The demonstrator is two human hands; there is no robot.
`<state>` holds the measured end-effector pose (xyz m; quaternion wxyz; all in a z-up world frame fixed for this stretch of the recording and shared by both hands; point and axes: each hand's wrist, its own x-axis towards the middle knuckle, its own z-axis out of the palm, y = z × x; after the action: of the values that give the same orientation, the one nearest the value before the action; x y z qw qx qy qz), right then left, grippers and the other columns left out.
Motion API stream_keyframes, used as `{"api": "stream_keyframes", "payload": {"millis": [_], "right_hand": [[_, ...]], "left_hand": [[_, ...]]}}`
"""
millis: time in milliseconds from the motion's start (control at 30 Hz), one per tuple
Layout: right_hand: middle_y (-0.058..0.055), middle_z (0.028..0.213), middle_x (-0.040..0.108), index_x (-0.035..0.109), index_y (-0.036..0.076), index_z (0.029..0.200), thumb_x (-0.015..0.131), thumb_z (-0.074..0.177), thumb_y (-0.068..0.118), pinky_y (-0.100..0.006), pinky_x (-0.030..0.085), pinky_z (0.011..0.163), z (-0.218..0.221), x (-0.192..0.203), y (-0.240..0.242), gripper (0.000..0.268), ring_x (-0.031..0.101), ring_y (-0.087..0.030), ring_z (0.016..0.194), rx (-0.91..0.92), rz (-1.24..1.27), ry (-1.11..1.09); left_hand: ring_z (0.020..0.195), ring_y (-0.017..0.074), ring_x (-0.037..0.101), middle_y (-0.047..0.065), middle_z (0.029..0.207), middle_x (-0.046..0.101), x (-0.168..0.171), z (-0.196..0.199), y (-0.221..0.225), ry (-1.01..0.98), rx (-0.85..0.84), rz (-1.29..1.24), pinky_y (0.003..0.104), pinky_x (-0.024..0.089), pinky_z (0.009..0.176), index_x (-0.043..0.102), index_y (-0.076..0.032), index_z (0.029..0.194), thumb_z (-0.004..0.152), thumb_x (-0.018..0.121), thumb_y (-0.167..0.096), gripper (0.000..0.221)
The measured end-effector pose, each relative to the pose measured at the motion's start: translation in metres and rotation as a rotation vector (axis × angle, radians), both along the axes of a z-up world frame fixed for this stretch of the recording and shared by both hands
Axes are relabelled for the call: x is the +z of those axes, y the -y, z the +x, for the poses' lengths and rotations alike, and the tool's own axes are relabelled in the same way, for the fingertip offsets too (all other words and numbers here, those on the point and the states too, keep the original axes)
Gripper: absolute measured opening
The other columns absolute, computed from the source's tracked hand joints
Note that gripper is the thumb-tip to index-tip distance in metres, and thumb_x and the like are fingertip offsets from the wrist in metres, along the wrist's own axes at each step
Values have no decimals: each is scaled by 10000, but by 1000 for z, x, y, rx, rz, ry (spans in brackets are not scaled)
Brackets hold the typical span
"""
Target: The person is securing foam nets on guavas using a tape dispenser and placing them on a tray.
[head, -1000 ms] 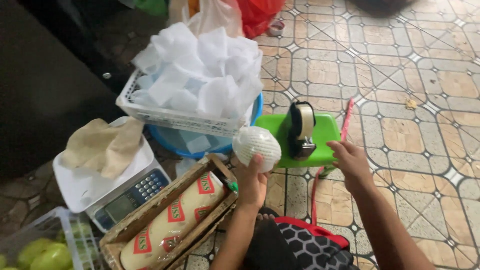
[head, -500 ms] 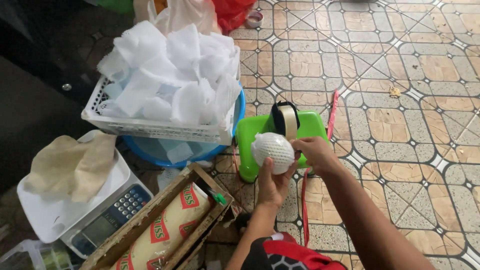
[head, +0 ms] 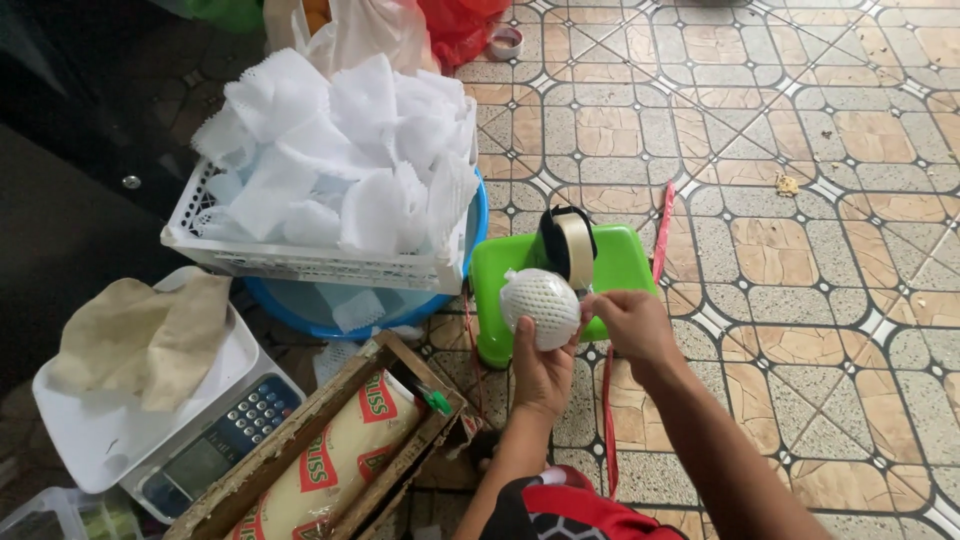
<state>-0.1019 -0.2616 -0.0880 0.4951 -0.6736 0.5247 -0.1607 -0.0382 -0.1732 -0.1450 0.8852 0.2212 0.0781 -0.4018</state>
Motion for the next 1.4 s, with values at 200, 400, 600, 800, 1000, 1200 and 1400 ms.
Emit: {"api": "stream_keyframes", "payload": {"millis": [200,400,600,800,1000,1200,1400], "right_hand": [[-268,1068,705,815,41,1062,686,939,378,-423,498,758,-24,4,-33,382,623,-310,892,-64,162,38],[-288,1116,679,791,-10,1082,702,932,406,-481,517,910,-23,-14,-37,451,619,-360,1036,-95,238,99],[-158,874,635,742,-49,1018,717,884,300,-348,527,692,-17,-52,-21,374,573,-197,796,-108,266,247],[-240,845,726,796,-3,982,631,919,196,-447,548,720,-11,-65,-8,266,661,-315,828,34,11,92],[-189,819,766,825,101,934,613,909,235,-521,553,840,-13,-61,-5,252,722,-429,909,178,-189,-139],[-253,915,771,823,83,970,636,876,231,-548,559,909,-24,-122,32,256,710,-470,1013,464,-336,-446],[-173,630,705,765,56,768,561,912,282,-455,546,736,-24,-16,13,337,704,-323,690,463,-94,-116]], "left_hand": [[1005,313,729,119,1183,727,12,1,-1,9,-14,40,417,641,926,606,-184,1311,837,725,-525,596],[995,370,730,142,1185,728,4,-2,-3,-49,-11,-13,454,649,890,610,-143,1309,834,739,-465,588],[1055,459,699,180,1236,691,-13,18,-29,47,-29,67,489,645,866,545,-122,1333,834,752,-437,625],[1065,464,698,191,1250,681,21,25,-53,205,-25,110,498,654,836,530,-155,1373,785,799,-369,682],[1185,346,644,172,1306,637,32,28,-58,564,45,143,514,630,919,487,-129,1438,785,833,-279,754],[1197,250,595,144,1271,595,69,35,-81,940,130,375,460,536,1014,481,-128,1429,683,933,-266,883],[1212,366,582,234,1293,555,93,46,-119,1143,146,463,577,436,1028,455,-70,1476,605,974,-270,1033]]}}
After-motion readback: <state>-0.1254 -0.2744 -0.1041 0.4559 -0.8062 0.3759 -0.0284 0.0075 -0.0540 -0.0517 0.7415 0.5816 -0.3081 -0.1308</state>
